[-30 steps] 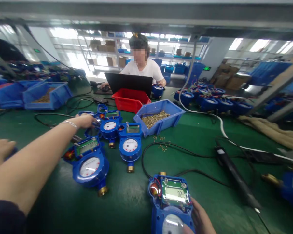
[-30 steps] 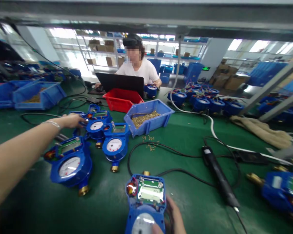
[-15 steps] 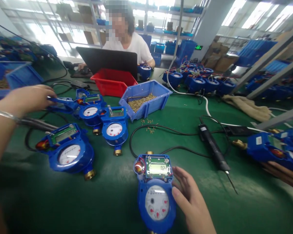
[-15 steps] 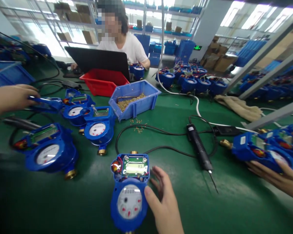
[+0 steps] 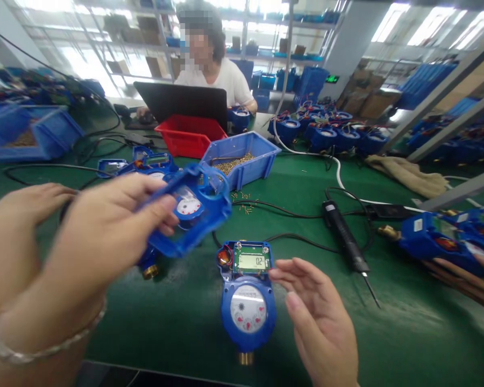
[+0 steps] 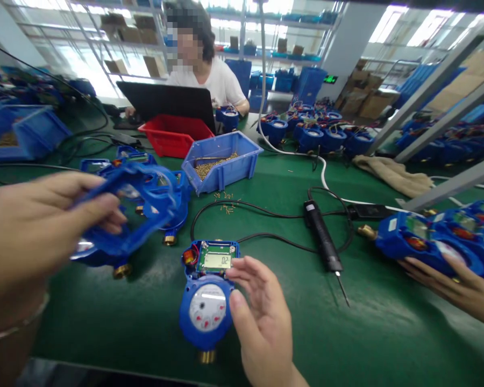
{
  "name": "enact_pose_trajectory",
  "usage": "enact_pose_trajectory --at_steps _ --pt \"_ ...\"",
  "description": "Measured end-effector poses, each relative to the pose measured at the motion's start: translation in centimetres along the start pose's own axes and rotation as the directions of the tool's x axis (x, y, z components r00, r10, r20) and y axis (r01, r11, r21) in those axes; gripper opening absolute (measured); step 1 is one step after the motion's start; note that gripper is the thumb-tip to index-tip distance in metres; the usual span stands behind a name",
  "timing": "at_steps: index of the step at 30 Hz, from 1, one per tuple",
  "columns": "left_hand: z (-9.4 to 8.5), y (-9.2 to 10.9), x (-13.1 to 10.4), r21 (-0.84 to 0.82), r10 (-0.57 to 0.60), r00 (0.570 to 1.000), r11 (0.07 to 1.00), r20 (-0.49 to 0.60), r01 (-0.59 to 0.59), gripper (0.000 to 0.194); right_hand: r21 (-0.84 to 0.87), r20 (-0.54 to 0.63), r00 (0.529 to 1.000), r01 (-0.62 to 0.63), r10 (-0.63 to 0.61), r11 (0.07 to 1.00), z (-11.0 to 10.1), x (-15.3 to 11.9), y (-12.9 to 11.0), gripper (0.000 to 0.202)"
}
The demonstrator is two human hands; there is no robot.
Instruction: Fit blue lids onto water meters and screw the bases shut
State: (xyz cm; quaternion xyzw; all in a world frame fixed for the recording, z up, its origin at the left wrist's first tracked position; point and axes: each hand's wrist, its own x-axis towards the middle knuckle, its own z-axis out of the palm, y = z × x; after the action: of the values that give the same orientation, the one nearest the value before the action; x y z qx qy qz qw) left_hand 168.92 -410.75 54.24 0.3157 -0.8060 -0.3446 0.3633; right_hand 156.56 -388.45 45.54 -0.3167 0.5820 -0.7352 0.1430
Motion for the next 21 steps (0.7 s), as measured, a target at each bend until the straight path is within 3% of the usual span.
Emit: enact_pose_trajectory --at_steps 1,3,5,7,11,14,16,18,21 --pt "1.6 0.8 -1.5 -0.113 -0.056 0.993 0.991 0.109 0.068 0.020 0.051 0.067 0.998 -0.022 0.019 0.998 0.3 -0.1 -0.2 0.032" --pt "4.8 2.0 -4.1 -0.322 -0.142 0.928 0.911 0.345 0.259 0.017 0.143 0.177 0.982 -0.094 0.068 0.985 0.7 -0.5 -0.3 0.039" --pt "7.2 2.6 -6.1 -0.420 -0.182 0.876 0.822 0.447 0.385 0.019 0.198 0.231 0.966 -0.161 0.113 0.967 0.9 -0.7 -0.2 0.047" --pt "8.7 2.8 -7.5 -0.467 -0.186 0.857 0.773 0.480 0.430 0.025 0.204 0.210 0.966 -0.192 0.148 0.960 0.9 -0.9 0.0 0.049" --pt "9.3 3.0 -8.6 -0.355 -0.092 0.876 0.890 0.474 0.285 0.051 0.179 0.080 0.975 -0.219 0.208 0.959 0.5 -1.1 0.2 0.043" --pt "9.1 3.4 -8.5 -0.164 -0.108 0.881 0.965 0.460 0.204 0.084 0.196 0.092 0.970 -0.240 0.226 0.951 0.2 -1.2 0.0 0.042" --pt "9.0 3.6 -8.3 -0.088 -0.131 0.875 0.977 0.466 0.193 0.090 0.178 0.103 0.972 -0.229 0.213 0.957 0.1 -1.3 -0.1 0.041" --pt "9.0 3.8 -8.1 -0.100 -0.115 0.866 0.977 0.487 0.186 0.075 0.142 0.088 0.979 -0.196 0.184 0.970 0.1 -1.3 -0.3 0.038" --pt "9.0 3.6 -8.0 -0.167 -0.053 0.879 0.975 0.473 0.149 0.030 0.091 0.079 0.986 -0.156 0.149 0.983 0.1 -1.5 -0.5 0.035"
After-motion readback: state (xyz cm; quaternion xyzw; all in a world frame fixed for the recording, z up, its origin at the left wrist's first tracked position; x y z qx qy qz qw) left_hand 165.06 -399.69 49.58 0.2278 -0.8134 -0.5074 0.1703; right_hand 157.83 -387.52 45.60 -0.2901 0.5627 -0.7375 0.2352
